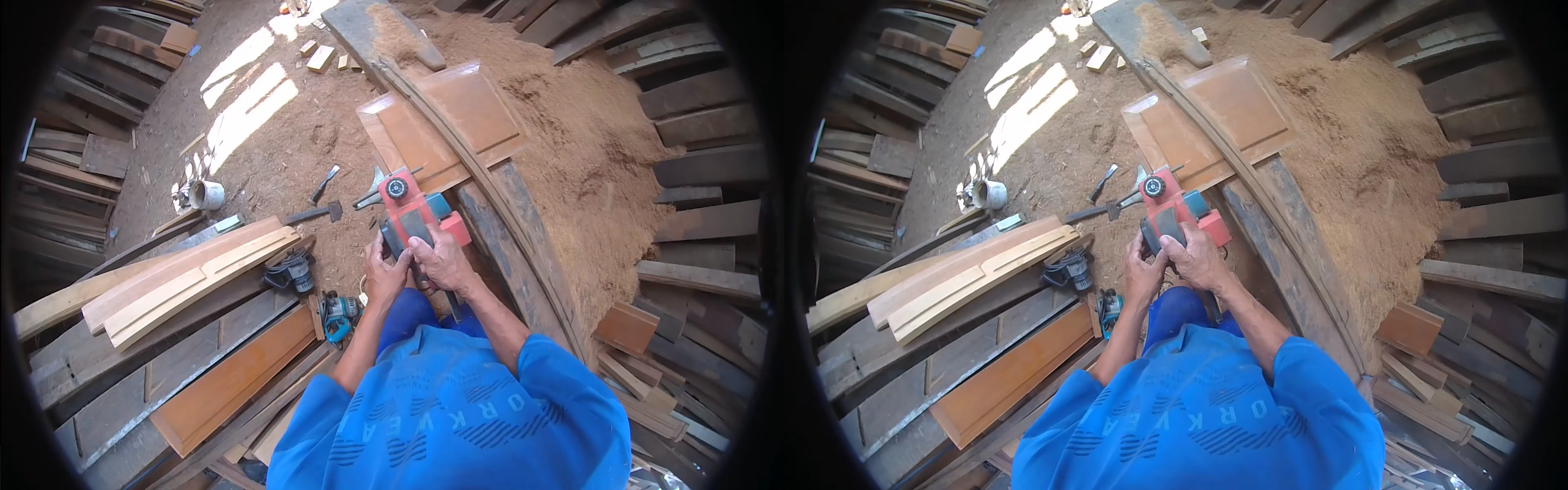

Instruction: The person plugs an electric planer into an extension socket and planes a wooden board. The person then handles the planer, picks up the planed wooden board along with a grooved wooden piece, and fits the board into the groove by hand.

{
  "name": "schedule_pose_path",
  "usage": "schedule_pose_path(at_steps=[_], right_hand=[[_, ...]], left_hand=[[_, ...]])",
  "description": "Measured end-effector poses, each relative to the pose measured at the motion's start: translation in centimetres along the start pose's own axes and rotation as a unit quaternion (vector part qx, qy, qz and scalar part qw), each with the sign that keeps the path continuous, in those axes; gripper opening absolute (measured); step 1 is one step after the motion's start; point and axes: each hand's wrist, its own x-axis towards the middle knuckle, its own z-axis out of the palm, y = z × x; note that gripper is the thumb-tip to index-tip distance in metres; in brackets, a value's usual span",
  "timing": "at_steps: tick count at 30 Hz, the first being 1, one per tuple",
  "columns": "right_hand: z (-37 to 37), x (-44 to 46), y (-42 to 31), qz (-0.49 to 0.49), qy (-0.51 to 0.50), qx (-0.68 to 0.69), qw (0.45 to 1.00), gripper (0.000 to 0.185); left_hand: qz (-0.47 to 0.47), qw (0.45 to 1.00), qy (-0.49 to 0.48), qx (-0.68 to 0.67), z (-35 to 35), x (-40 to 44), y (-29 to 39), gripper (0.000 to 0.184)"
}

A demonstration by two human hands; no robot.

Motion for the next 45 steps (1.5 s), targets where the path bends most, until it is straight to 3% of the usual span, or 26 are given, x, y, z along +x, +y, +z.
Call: schedule_pose_path(at_steps=[4, 7, 10, 13, 21, 24, 28, 31, 32, 34, 36, 39, 41, 45], right_hand=[[-0.4, 1.4, 1.0, 0.017, -0.006, -0.020, 1.000, 0.070], [0.0, 3.0, 1.5, -0.027, 0.019, -0.023, 0.999, 0.053], [0.3, 4.8, 0.7, -0.062, 0.035, -0.025, 0.997, 0.052], [0.4, 6.6, -0.7, -0.034, 0.015, -0.004, 0.999, 0.051], [0.8, 12.4, -4.6, -0.023, 0.003, -0.013, 1.000, 0.062], [1.1, 15.2, -5.1, -0.033, 0.005, -0.037, 0.999, 0.061], [2.1, 19.8, -5.3, -0.058, 0.029, -0.044, 0.997, 0.051], [2.5, 24.0, -6.5, -0.146, 0.045, -0.076, 0.985, 0.051], [2.5, 25.1, -7.4, -0.076, 0.023, -0.050, 0.996, 0.052], [3.3, 27.0, -7.9, -0.108, 0.035, -0.080, 0.990, 0.054], [4.4, 27.6, -8.1, -0.090, 0.023, -0.112, 0.989, 0.059], [6.1, 25.0, -8.1, -0.123, -0.003, -0.048, 0.991, 0.064], [7.7, 22.7, -6.6, -0.137, -0.014, -0.066, 0.988, 0.065], [10.4, 18.4, -3.1, -0.097, -0.066, -0.056, 0.991, 0.063]], left_hand=[[0.014, 1.000, -0.001, -0.011, 0.7, 1.4, -0.4, 0.080], [-0.005, 1.000, -0.012, 0.018, -0.3, 3.0, 0.7, 0.079], [-0.004, 0.999, -0.006, 0.036, -0.7, 4.9, 1.3, 0.078], [-0.011, 1.000, -0.002, 0.025, -1.2, 6.9, 1.6, 0.075], [0.016, 0.998, 0.018, -0.060, -2.2, 13.7, 0.7, 0.071], [0.032, 0.999, 0.020, -0.003, -3.3, 16.5, 1.1, 0.070], [0.034, 0.998, -0.006, -0.050, -4.6, 21.6, 1.2, 0.067], [0.036, 0.988, -0.033, -0.149, -5.4, 26.0, 1.1, 0.064], [0.016, 0.988, -0.045, -0.145, -5.9, 26.9, 1.4, 0.061], [-0.027, 0.988, -0.067, -0.136, -7.9, 28.0, 5.3, 0.055], [-0.039, 0.985, -0.071, -0.153, -9.1, 27.9, 7.1, 0.051], [-0.021, 0.986, -0.021, -0.163, -10.4, 25.2, 5.7, 0.051], [0.009, 0.995, 0.001, -0.097, -11.2, 22.3, 1.6, 0.052], [-0.069, 0.997, 0.035, 0.010, -12.1, 14.7, -2.1, 0.058]])
